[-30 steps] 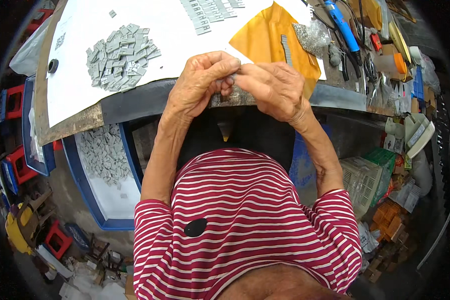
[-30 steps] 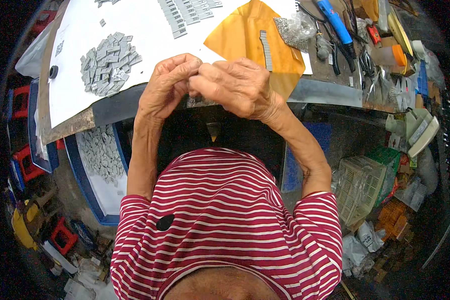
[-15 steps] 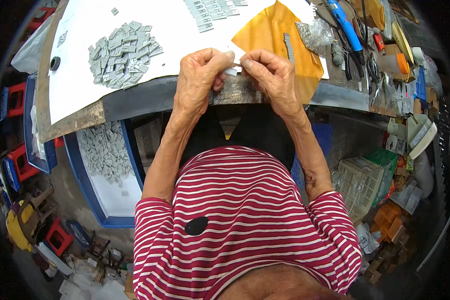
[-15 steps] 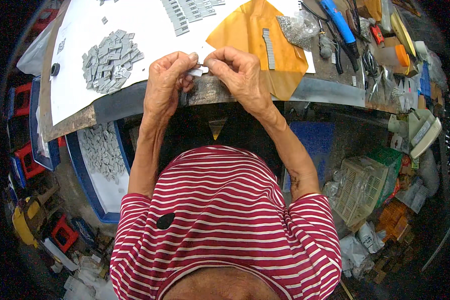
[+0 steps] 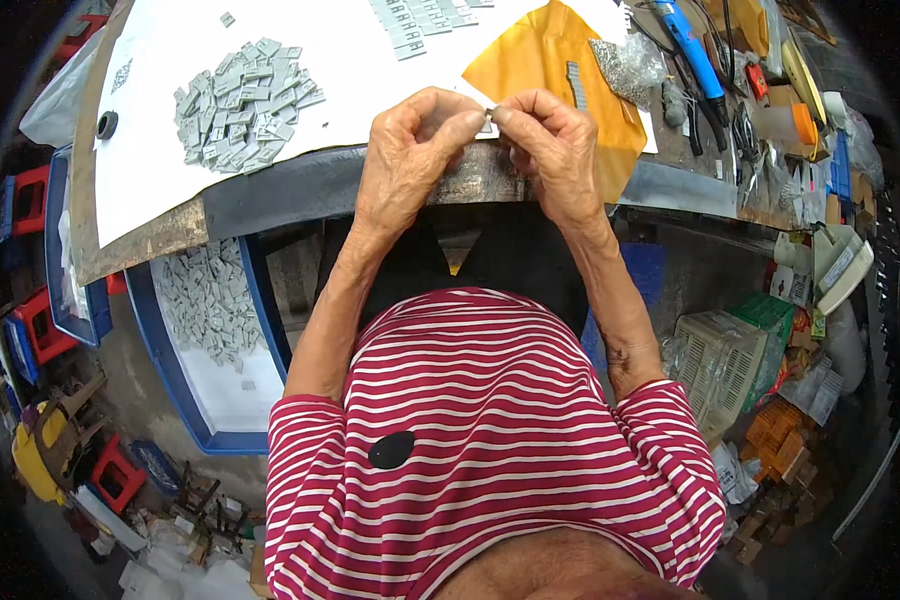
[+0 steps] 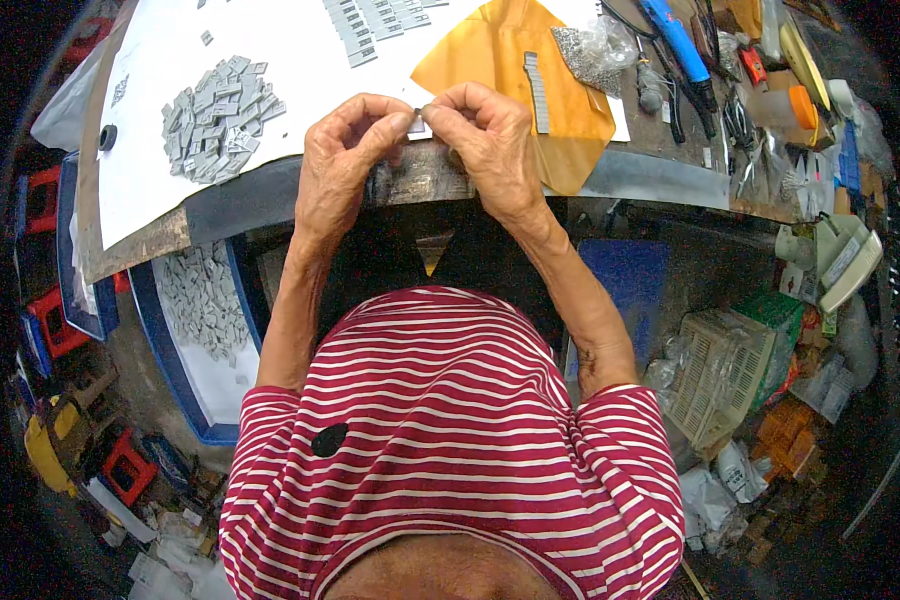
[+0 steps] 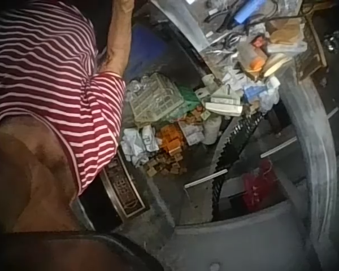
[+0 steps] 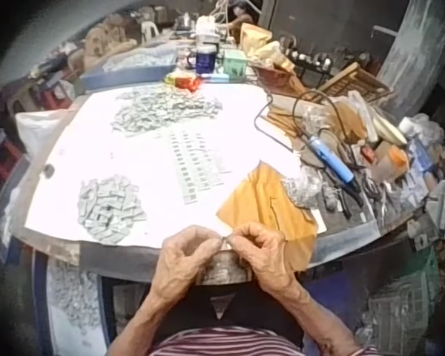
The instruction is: Sorting and arranging small metal hardware components on a workbench.
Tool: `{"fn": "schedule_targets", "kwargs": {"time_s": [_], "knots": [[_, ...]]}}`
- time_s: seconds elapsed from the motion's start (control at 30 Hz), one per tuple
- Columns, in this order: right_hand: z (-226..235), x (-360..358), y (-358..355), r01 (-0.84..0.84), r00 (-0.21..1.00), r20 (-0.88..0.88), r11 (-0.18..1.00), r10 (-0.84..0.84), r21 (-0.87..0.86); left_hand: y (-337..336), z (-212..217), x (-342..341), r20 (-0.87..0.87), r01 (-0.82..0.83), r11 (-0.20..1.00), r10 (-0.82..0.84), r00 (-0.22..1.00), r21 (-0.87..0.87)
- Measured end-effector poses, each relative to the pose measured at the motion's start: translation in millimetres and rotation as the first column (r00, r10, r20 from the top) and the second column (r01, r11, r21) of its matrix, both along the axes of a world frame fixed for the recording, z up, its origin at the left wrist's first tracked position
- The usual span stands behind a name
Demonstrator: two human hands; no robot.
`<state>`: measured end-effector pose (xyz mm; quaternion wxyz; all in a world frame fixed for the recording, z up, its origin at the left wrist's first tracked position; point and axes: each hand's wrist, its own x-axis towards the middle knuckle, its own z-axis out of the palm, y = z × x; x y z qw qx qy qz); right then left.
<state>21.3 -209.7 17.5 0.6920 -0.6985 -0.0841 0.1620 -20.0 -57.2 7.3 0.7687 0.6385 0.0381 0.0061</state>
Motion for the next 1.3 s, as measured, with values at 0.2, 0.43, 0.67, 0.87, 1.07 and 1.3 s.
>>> {"fn": "schedule_targets", "kwargs": {"time_s": [0.2, 0.43, 0.67, 0.87, 1.07, 1.3], "knots": [[-5, -3, 2, 0.057, 0.994, -0.102, 0.980, -0.037, 0.193, 1, 0, -3, 0.037, 0.010, 0.989, -0.015, 0.999, 0.146], [-8, -7, 1, 0.122, 0.992, -0.003, 0.975, -0.124, 0.184, -1, 0, -5, 0.044, 0.025, 0.973, -0.036, 0.998, 0.229], [-12, -13, 2, 0.194, 0.947, 0.257, 0.981, -0.191, 0.012, -5, -1, -5, -0.005, 0.050, 0.985, -0.050, 0.999, 0.162], [-10, -22, 1, 0.142, 0.964, 0.227, 0.990, -0.137, -0.010, -5, 3, -6, -0.036, 0.064, 0.997, -0.062, 0.997, 0.045], [-10, -23, 1, 0.150, 0.933, 0.336, 0.988, -0.127, -0.043, -9, -1, -9, -0.038, 0.089, 0.996, -0.088, 0.995, 0.021], [-7, -26, -3, 0.133, 0.939, 0.327, 0.989, -0.105, -0.064, -17, -5, -11, 0.136, 0.057, 0.991, -0.074, 0.988, 0.123]]}}
